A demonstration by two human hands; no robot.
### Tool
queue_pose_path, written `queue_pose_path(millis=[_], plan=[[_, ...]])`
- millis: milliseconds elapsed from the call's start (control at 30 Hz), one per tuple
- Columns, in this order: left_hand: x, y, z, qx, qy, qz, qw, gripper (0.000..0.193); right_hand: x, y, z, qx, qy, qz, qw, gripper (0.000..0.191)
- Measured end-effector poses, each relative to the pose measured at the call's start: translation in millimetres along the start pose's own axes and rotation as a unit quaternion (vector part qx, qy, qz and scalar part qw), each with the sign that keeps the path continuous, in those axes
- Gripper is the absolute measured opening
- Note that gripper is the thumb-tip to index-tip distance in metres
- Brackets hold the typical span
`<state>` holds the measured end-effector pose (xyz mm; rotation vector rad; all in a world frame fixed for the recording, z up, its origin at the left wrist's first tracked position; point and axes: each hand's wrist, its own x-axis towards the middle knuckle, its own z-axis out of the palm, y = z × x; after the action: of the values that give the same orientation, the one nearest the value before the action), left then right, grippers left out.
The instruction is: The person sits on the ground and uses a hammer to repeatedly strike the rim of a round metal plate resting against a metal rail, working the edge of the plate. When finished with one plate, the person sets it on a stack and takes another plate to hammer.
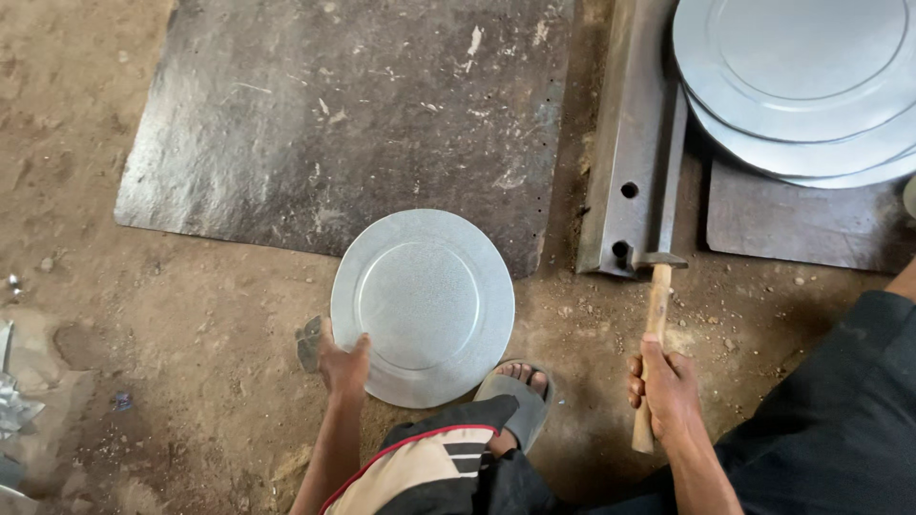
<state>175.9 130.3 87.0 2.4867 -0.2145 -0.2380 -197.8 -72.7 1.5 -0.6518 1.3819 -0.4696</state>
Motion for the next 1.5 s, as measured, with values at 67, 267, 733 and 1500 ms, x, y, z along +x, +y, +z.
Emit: queue_pose_path(millis=[67, 267, 733, 1500], plan=[[8, 7, -4, -0.017, 0.029, -0.099, 0.995, 0.085, 0, 0, 0, 0.002, 0.011, 0.000, 1.000, 0.043], [50, -4, -7, -0.097, 0.017, -0.106, 0.989, 0.072, -12, 4, -10, -0.013, 0.018, -0.028, 0.999, 0.045], [89, 139, -116, -0.212, 0.046, 0.472, 0.855, 0.026, -71, -31, -28, -0.001, 0.092, -0.084, 0.992, 0.045], [-98, 101, -56, -0.257, -0.686, 0.213, 0.646, 0.064, -20, -196, -85, -0.242, 0.147, -0.215, 0.935, 0.032]])
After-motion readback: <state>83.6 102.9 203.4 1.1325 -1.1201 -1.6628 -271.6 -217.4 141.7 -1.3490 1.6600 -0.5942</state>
